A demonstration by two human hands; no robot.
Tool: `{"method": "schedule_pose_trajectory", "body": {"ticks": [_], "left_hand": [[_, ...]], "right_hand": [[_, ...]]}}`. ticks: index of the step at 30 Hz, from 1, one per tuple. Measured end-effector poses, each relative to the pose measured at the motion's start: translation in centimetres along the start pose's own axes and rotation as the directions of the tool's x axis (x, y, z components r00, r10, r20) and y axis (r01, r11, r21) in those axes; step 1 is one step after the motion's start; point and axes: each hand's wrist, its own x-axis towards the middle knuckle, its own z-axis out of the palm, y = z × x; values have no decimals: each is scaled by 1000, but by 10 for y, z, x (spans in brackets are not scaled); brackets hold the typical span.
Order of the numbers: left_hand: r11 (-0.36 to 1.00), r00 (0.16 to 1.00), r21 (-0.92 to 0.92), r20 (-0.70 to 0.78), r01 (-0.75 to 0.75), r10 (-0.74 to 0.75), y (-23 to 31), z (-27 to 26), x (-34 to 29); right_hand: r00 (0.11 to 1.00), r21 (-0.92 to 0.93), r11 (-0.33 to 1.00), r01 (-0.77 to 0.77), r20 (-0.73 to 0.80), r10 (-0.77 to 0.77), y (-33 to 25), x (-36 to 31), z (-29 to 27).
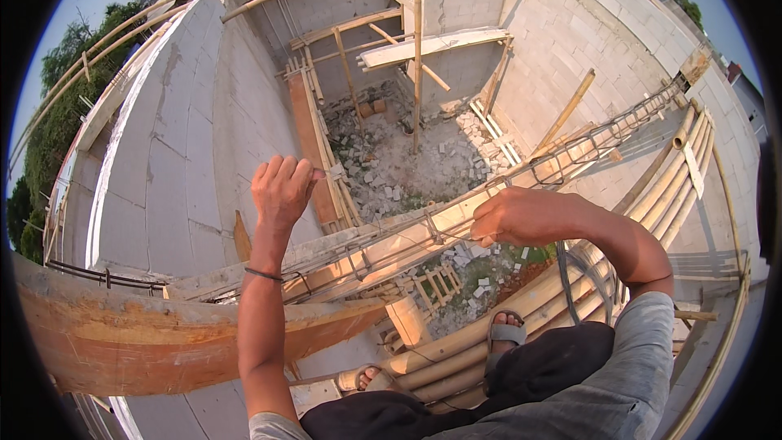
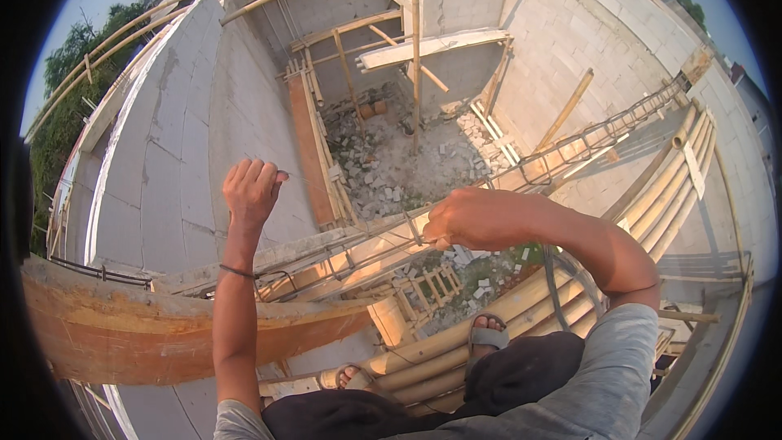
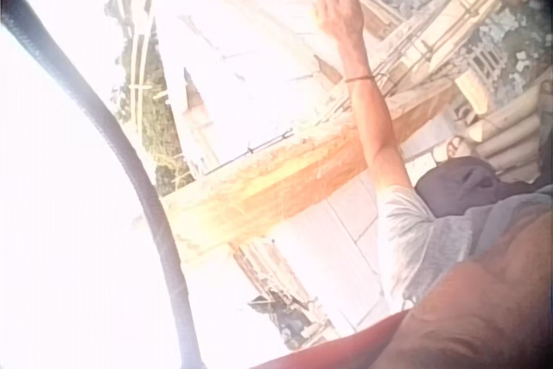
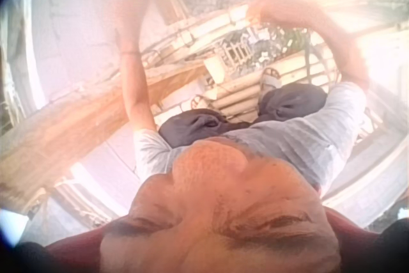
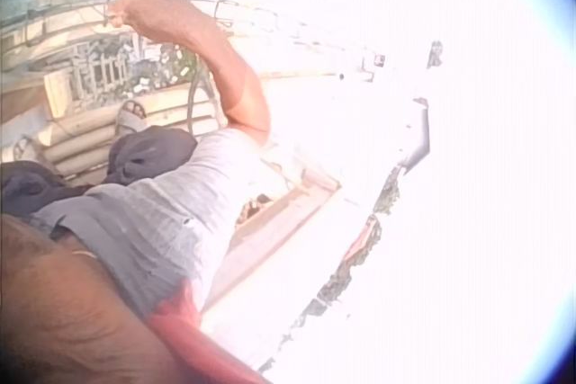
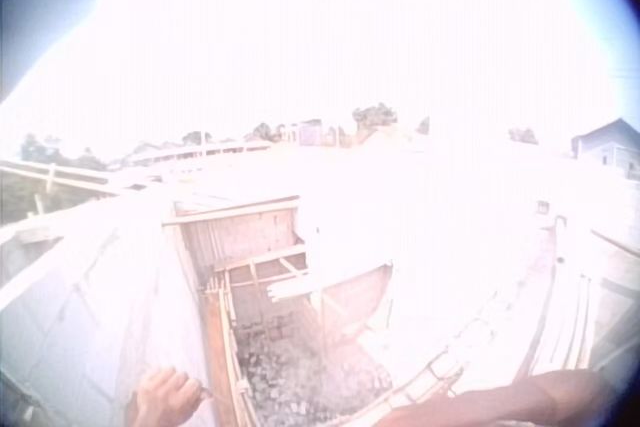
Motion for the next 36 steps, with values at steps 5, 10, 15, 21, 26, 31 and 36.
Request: {"method": "schedule_pose_trajectory", "body": {"ticks": [5,10,15,21,26,31,36], "left_hand": [[963,989,-254,84,-94,118,31,-7,-9],[915,969,-331,10,-230,247,59,-24,-4],[981,989,-164,88,-104,120,16,-17,-3],[909,999,-416,52,35,-15,12,-5,-22],[883,993,-453,54,118,-105,17,-11,-13],[915,999,-403,6,32,-32,16,-21,4],[988,993,-100,-11,-120,119,-4,-5,20]], "right_hand": [[856,262,964,33,-506,108,-2,-25,-48],[738,-61,875,-480,-568,365,60,-15,-39],[932,-88,947,-310,170,321,30,-16,3],[914,129,992,-4,-401,56,-13,-26,-41],[670,-11,994,-113,-739,68,-18,-29,-51],[397,-50,911,-409,-909,128,10,-36,-57],[749,-493,584,-644,-251,614,29,-25,-26]]}}
